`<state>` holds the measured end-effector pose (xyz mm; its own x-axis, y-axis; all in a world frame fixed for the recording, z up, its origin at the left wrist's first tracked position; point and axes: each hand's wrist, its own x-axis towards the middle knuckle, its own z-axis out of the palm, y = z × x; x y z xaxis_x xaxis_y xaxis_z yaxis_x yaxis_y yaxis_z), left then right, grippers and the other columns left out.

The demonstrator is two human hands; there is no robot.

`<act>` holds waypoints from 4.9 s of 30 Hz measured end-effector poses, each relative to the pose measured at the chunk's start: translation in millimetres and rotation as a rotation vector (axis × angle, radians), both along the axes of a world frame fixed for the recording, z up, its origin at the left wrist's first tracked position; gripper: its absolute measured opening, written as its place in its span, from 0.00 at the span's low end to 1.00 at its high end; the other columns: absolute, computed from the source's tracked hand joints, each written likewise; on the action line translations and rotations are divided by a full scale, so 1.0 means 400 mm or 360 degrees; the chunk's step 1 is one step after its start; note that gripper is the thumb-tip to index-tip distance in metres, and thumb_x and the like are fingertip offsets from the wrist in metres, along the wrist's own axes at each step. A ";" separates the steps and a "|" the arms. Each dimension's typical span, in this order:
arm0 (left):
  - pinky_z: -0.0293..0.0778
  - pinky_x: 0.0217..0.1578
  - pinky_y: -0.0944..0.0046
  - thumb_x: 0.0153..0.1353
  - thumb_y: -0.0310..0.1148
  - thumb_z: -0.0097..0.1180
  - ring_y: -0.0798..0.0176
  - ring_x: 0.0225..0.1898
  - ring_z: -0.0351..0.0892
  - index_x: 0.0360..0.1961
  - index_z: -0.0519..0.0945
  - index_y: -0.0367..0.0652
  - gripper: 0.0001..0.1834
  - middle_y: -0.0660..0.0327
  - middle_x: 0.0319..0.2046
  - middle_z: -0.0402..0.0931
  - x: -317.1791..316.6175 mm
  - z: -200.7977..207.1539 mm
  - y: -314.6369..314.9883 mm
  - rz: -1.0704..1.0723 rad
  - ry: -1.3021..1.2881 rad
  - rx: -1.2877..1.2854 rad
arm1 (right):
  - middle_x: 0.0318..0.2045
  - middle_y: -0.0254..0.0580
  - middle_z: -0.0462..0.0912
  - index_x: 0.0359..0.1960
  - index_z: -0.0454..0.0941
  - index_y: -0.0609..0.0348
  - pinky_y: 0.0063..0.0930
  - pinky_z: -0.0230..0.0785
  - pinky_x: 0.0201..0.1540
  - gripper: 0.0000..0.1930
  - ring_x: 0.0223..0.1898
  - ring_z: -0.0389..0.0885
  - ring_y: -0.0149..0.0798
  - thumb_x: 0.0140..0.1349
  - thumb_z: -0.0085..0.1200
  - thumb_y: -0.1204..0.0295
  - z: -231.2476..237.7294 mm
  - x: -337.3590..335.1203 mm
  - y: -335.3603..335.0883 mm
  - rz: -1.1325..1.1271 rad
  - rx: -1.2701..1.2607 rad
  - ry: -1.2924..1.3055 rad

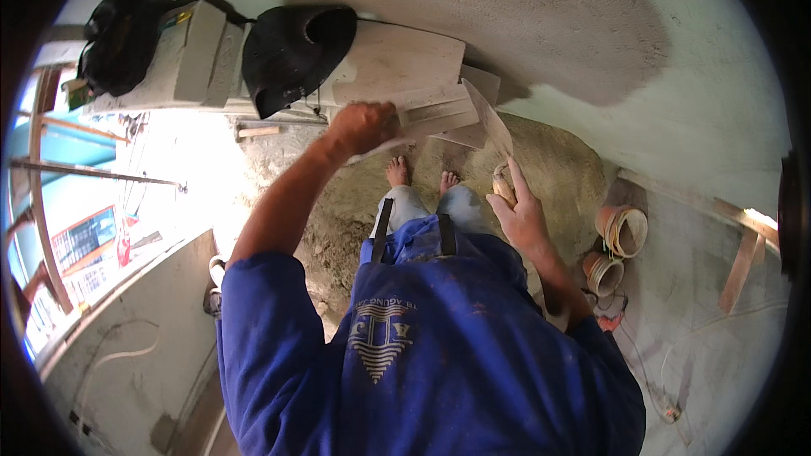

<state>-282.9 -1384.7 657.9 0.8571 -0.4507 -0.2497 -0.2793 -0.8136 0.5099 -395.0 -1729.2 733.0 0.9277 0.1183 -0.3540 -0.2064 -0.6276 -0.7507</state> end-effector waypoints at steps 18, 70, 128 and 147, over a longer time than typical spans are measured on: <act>0.80 0.41 0.62 0.57 0.36 0.72 0.64 0.37 0.86 0.51 0.82 0.31 0.24 0.54 0.39 0.87 -0.867 0.065 -0.372 0.2462 0.0734 -0.1187 | 0.45 0.61 0.85 0.62 0.74 0.53 0.47 0.77 0.50 0.27 0.48 0.83 0.64 0.62 0.64 0.63 -0.096 0.026 -0.173 0.1922 -0.0080 0.0127; 0.76 0.42 0.55 0.74 0.46 0.52 0.54 0.36 0.85 0.46 0.85 0.38 0.20 0.49 0.34 0.86 -1.225 -0.055 -0.579 0.3241 -0.0084 -0.1043 | 0.38 0.52 0.84 0.57 0.77 0.55 0.48 0.80 0.36 0.19 0.35 0.88 0.53 0.69 0.52 0.61 0.154 -0.273 -0.059 0.3186 -0.1113 -0.0736; 0.71 0.23 0.70 0.76 0.48 0.51 0.73 0.23 0.71 0.62 0.73 0.38 0.25 0.66 0.28 0.74 -1.092 -0.031 -0.562 0.3274 -0.0427 -0.2289 | 0.30 0.32 0.78 0.57 0.78 0.66 0.23 0.66 0.28 0.19 0.24 0.71 0.23 0.73 0.55 0.65 0.111 -0.290 -0.148 0.1674 0.0166 0.0746; 0.71 0.57 0.64 0.77 0.41 0.51 0.67 0.54 0.76 0.68 0.71 0.34 0.26 0.57 0.56 0.79 -1.041 0.107 -0.637 0.2745 -0.0514 -0.1950 | 0.36 0.41 0.82 0.45 0.75 0.65 0.33 0.75 0.41 0.18 0.37 0.80 0.34 0.56 0.67 0.72 -0.023 -0.358 -0.004 0.1441 0.0532 0.0349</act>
